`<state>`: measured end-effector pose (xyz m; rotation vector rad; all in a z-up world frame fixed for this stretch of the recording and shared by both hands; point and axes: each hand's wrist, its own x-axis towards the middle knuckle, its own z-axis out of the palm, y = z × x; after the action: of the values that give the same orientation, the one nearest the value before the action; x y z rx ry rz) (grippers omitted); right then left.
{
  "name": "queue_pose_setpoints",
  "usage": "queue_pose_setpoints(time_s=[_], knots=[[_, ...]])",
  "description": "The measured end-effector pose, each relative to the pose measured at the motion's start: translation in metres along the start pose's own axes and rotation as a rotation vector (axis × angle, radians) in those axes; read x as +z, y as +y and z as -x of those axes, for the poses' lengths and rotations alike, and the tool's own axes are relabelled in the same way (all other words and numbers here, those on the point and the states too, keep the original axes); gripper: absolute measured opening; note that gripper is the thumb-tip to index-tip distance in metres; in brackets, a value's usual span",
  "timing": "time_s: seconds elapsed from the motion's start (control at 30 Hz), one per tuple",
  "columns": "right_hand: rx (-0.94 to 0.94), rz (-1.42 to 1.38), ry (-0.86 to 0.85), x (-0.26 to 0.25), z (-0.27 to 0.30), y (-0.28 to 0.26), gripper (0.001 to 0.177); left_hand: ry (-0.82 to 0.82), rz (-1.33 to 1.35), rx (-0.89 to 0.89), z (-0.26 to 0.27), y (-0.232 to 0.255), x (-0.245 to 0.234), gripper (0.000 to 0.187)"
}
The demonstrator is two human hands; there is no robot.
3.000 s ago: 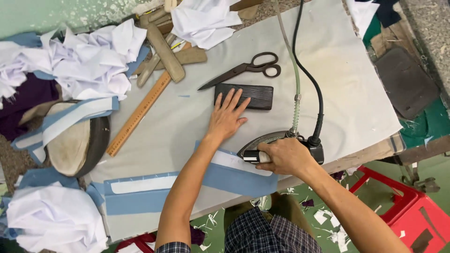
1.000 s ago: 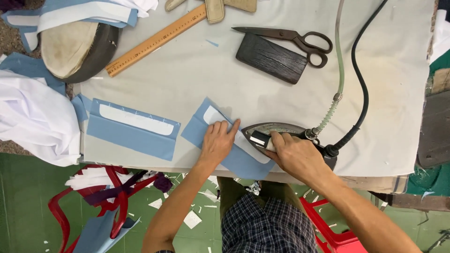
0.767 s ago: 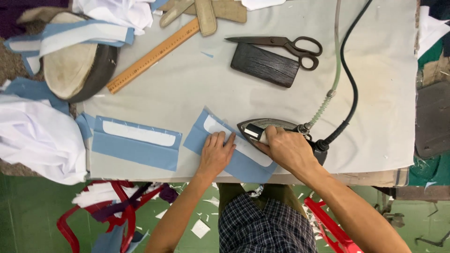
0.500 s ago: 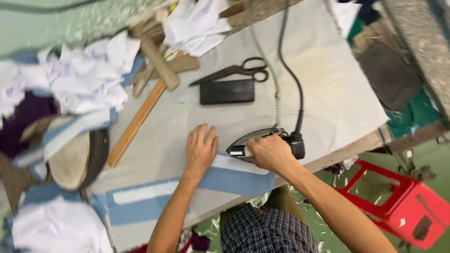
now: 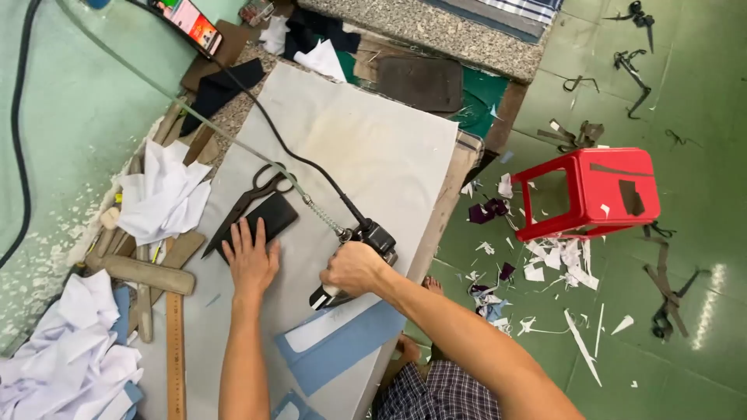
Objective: The person irons small rectangular pieces of white and blue fabric on a work table. They fold the fabric, use a steam iron to press it, and place a black rectangular object on top of the fabric while ironing. The person handles the fabric one piece at a time, moving finished pieces aside.
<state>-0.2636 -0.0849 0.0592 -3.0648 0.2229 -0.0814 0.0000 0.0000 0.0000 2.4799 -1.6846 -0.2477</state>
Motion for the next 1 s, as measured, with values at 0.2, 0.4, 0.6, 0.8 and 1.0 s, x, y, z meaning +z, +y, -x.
queue_pose_setpoints(time_s=[0.2, 0.4, 0.6, 0.8, 1.0], knots=[[-0.022, 0.007, -0.172, -0.011, -0.003, 0.004, 0.009, 0.316, 0.035, 0.187, 0.066, 0.0, -0.013, 0.061], [-0.057, -0.199, -0.354, -0.055, -0.017, 0.015, 0.042, 0.396, 0.193, 0.133, 0.212, 0.0, -0.009, 0.028], [-0.147, -0.373, -0.61, -0.074, -0.032, 0.029, 0.059, 0.441, 0.198, 0.018, 0.338, 0.091, -0.039, 0.013], [-0.263, -0.625, -0.67, -0.085, -0.038, 0.046, 0.055, 0.386, 0.074, -0.106, 0.37, 0.154, -0.003, 0.017], [-0.317, -0.5, -0.625, -0.086, -0.036, 0.045, 0.057, 0.453, -0.357, -0.417, 0.347, 0.11, 0.027, 0.013]])
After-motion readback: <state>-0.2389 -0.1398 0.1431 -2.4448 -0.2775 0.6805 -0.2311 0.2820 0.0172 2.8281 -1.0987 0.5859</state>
